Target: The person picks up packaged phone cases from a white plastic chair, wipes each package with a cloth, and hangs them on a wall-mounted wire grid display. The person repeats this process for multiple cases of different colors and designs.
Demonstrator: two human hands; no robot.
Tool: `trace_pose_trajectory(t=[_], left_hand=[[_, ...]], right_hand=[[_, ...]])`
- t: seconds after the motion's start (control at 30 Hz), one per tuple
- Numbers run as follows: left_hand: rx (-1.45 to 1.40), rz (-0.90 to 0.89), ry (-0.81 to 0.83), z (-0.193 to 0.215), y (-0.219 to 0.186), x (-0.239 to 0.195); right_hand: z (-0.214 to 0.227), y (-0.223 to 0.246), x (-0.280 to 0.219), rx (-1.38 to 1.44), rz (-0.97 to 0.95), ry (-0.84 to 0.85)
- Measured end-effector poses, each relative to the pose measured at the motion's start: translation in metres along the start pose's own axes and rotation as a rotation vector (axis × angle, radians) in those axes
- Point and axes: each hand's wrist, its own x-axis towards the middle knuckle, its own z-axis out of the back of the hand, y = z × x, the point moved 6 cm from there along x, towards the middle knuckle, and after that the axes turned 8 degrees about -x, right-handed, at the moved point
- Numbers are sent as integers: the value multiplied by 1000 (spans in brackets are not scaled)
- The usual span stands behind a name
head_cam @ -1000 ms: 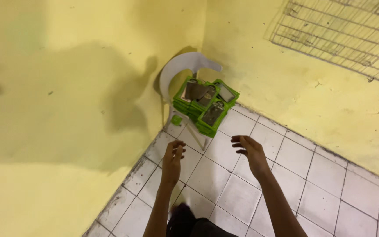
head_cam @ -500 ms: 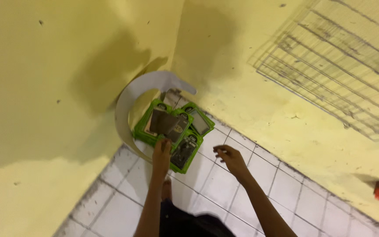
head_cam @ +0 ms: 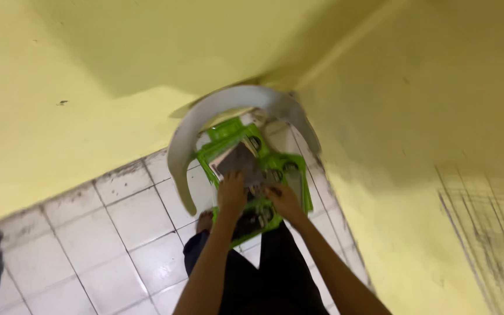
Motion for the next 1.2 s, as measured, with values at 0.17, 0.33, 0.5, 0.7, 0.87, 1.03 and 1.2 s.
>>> trace_pose_trajectory(t=[0.17,0.33,0.5,0.7,0.87,1.03,1.2], left_hand=[[130,92,-196,-28,14,-2],[70,106,-419,-4,-9,-12],[-89,69,-614,52,-76,-52],[-204,-169,-632,68,-158,-90],[-179,28,-565,21,-128,-79],[165,235,-101,-37,-59,-23],[308,203,62,-65,-32,-17]], right_hand=[[6,-36,23,112,-160,262],[38,-25,15,111,-115,340],[35,-1,-7,405,-259,514],[31,25,-4,1000,-247,719],[83,19,20,902,-285,426],[153,-6,-1,830,-222,306],[181,-52,-37,835,-324,133]])
